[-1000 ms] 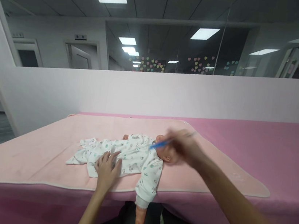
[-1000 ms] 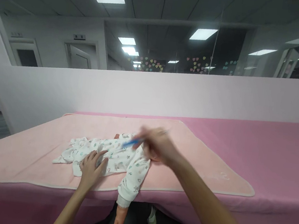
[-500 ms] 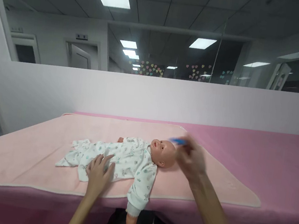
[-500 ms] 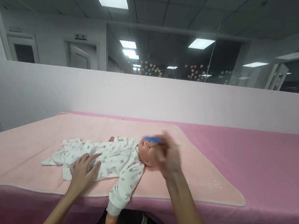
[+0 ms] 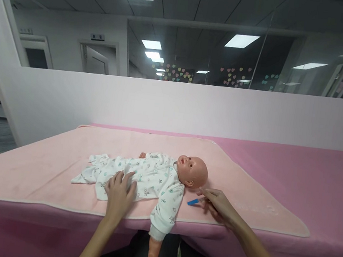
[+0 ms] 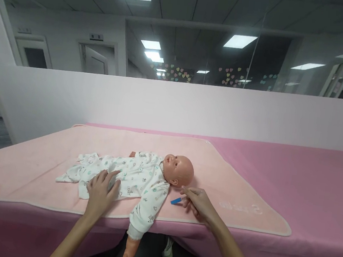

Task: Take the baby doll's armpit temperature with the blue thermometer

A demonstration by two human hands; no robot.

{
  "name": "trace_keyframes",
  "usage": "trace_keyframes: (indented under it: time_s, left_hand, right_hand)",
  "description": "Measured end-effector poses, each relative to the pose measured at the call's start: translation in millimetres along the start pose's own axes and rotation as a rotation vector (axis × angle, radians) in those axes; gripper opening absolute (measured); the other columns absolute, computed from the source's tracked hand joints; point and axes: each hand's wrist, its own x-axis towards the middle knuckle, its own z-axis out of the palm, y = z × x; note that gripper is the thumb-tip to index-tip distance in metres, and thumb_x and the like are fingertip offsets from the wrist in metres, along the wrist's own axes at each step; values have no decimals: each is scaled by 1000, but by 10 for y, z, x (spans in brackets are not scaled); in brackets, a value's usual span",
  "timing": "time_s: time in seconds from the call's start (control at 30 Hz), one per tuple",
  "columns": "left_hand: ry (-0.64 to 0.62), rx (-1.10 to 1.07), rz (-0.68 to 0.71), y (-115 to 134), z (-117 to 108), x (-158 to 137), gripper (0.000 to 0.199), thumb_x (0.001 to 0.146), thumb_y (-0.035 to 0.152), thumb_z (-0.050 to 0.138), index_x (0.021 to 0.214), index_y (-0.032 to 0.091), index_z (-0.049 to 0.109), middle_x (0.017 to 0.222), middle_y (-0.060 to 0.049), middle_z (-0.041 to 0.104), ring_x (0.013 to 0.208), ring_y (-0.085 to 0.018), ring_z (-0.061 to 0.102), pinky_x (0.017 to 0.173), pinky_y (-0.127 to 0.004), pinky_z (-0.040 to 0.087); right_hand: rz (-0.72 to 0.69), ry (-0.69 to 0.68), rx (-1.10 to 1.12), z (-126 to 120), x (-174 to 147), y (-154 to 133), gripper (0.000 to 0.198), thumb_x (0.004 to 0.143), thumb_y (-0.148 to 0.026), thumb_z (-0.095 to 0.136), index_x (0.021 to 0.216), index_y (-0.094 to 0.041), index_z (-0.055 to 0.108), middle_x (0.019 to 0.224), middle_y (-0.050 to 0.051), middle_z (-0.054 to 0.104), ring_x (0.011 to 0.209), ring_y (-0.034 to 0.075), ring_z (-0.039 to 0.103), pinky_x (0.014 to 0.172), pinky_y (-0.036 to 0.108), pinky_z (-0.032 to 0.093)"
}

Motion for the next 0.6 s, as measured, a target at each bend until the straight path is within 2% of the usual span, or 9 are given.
trace_keyframes:
  time_s: [0.1,0.2,0.3,0.37,0.43,0.5,0.6]
  left_hand:
    - [70,67,168,198,-51,45,33,82,23,41,111,21,56,126,-11,47,121,-27,35,101,-49,14]
    - [77,31,321,505,-37,210,32,81,20,43,110,23,56,128,-9,46,121,-26,35,102,-48,13]
    - [70,-47,401,810,105,415,28,81,21,44,106,23,57,126,-9,48,120,-26,36,102,-47,15]
    - [57,-106,407,947,245,501,26,82,23,44,104,22,58,122,-9,50,116,-25,40,100,-46,19]
    - [46,-148,392,1009,375,520,24,82,24,44,101,21,58,114,-9,54,109,-25,44,96,-45,25]
    - [38,-173,386,1010,460,485,22,83,24,42,97,20,59,106,-8,58,102,-23,48,92,-42,29]
    - [39,-206,387,960,497,405,20,86,23,39,92,19,58,100,-7,59,96,-21,49,87,-38,32]
  right_hand:
    - [2,65,4,-158,76,105,36,67,-50,58,72,-14,62,37,-1,50,23,4,27,27,18,13]
    - [9,160,-34,-312,158,201,38,68,-50,55,73,-14,61,35,-4,45,23,4,25,27,18,15]
    - [14,271,-131,-435,225,286,37,69,-50,52,75,-14,60,42,-2,52,24,5,28,27,18,17]
    - [-12,351,-212,-467,240,308,35,71,-48,50,75,-15,60,41,-3,50,26,7,31,28,20,21]
    - [-94,440,-283,-422,229,281,32,72,-45,50,74,-15,61,36,-5,43,29,9,36,32,21,27]
    - [-235,489,-314,-271,209,204,30,73,-43,50,74,-15,62,37,-4,42,35,11,41,37,22,32]
    - [-503,437,-333,160,230,32,30,78,-39,46,78,-14,63,53,2,56,48,15,51,45,24,40]
